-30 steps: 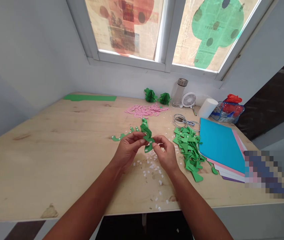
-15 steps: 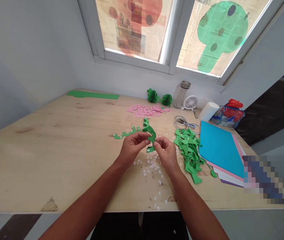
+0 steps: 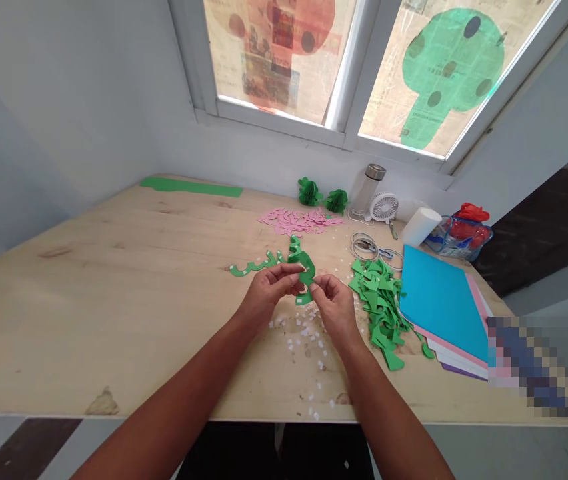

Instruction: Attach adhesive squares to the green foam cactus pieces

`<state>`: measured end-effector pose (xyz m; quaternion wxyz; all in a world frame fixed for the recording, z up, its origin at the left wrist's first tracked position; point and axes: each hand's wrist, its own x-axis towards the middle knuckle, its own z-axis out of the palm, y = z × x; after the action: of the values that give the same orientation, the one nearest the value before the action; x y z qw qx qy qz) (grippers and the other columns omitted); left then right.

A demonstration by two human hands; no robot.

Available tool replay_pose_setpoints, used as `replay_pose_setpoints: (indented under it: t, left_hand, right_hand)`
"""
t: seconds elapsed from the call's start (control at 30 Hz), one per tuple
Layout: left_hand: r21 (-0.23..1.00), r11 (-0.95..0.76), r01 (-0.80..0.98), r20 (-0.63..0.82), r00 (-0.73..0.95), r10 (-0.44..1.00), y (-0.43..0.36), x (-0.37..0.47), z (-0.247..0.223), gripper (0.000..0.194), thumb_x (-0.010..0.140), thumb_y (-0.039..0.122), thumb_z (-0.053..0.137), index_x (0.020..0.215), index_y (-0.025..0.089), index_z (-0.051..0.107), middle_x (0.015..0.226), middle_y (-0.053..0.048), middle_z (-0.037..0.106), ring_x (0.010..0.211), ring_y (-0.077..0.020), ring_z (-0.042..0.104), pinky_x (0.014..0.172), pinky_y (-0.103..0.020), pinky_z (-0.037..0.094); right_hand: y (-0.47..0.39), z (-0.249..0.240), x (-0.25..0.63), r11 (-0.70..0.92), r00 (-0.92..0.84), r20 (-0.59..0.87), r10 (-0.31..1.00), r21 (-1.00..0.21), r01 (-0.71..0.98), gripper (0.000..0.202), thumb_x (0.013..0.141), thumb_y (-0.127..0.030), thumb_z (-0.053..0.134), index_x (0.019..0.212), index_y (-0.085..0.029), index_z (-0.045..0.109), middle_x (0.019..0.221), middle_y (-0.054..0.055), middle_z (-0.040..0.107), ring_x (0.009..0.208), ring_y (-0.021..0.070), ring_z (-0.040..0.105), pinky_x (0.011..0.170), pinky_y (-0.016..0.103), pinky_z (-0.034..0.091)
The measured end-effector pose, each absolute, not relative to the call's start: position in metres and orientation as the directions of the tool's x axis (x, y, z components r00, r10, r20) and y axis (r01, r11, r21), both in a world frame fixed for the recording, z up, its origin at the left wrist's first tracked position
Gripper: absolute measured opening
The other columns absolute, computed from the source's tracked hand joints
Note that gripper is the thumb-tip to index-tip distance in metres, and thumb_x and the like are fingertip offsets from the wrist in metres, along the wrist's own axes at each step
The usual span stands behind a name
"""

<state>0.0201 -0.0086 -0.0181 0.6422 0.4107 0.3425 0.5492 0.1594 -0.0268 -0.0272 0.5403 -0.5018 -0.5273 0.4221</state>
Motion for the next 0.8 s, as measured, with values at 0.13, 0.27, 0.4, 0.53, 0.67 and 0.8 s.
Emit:
replay_pose_setpoints:
  t: [0.13, 0.27, 0.4, 0.53, 0.67, 0.8]
  left_hand:
    - [0.912, 0.038, -0.407, 0.025, 0.147, 0.989, -0.007, 0.02, -0.021, 0.022, 0.064, 0.026, 0.078, 0.083, 0.015, 0.072, 0.072, -0.005, 0.071, 0.062, -0.0146, 0.063, 0.066, -0.029, 0.051]
    - [0.913, -0.019, -0.407, 0.079, 0.13, 0.988, -0.008, 0.02, -0.021, 0.022, 0.063, 0.024, 0.079, 0.082, 0.016, 0.07, 0.072, -0.002, 0.07, 0.061, -0.0126, 0.062, 0.064, -0.026, 0.05]
    - [0.919, -0.07, -0.387, 0.143, 0.163, 0.976, -0.01, 0.02, -0.019, 0.024, 0.064, 0.022, 0.079, 0.085, 0.017, 0.07, 0.072, 0.0, 0.068, 0.063, -0.0118, 0.06, 0.063, -0.024, 0.049]
    - [0.916, -0.089, -0.391, 0.167, 0.171, 0.971, -0.01, 0.02, -0.018, 0.021, 0.065, 0.021, 0.079, 0.085, 0.017, 0.071, 0.071, 0.001, 0.067, 0.064, -0.0108, 0.06, 0.063, -0.023, 0.049]
    - [0.913, -0.09, -0.397, 0.167, 0.163, 0.972, -0.01, 0.02, -0.018, 0.021, 0.065, 0.022, 0.079, 0.083, 0.017, 0.071, 0.068, 0.001, 0.066, 0.062, -0.0104, 0.06, 0.063, -0.023, 0.049]
    - [0.915, -0.098, -0.39, 0.168, 0.151, 0.974, -0.01, 0.021, -0.018, 0.021, 0.064, 0.023, 0.08, 0.083, 0.017, 0.071, 0.068, 0.001, 0.067, 0.062, -0.0111, 0.06, 0.063, -0.024, 0.049]
  right_hand:
    - [-0.027, -0.026, 0.159, 0.131, 0.083, 0.134, 0.987, -0.991, 0.039, 0.017, 0.072, -0.034, 0.062, 0.074, -0.017, 0.059, 0.065, -0.001, 0.059, 0.059, 0.0124, 0.052, 0.057, 0.025, 0.041]
    - [-0.028, -0.023, 0.157, 0.116, 0.085, 0.115, 0.99, -0.993, -0.012, 0.015, 0.071, -0.032, 0.063, 0.072, -0.018, 0.059, 0.064, -0.002, 0.059, 0.059, 0.0123, 0.051, 0.057, 0.025, 0.04]
    - [-0.03, -0.018, 0.156, 0.087, 0.09, 0.078, 0.993, -0.991, -0.099, 0.014, 0.069, -0.031, 0.064, 0.069, -0.018, 0.059, 0.062, -0.003, 0.059, 0.059, 0.0117, 0.052, 0.057, 0.024, 0.039]
    - [-0.031, -0.013, 0.155, 0.061, 0.096, 0.049, 0.994, -0.99, -0.124, 0.013, 0.066, -0.03, 0.064, 0.066, -0.018, 0.06, 0.06, -0.003, 0.059, 0.057, 0.0111, 0.051, 0.057, 0.023, 0.039]
    - [-0.033, -0.01, 0.155, 0.063, 0.094, 0.052, 0.994, -0.991, -0.118, 0.013, 0.066, -0.03, 0.064, 0.066, -0.018, 0.06, 0.062, -0.003, 0.06, 0.059, 0.0115, 0.051, 0.057, 0.024, 0.039]
    - [-0.034, -0.009, 0.155, 0.077, 0.092, 0.067, 0.994, -0.991, -0.108, 0.014, 0.067, -0.032, 0.064, 0.067, -0.018, 0.061, 0.063, -0.002, 0.06, 0.06, 0.0119, 0.051, 0.058, 0.024, 0.039]
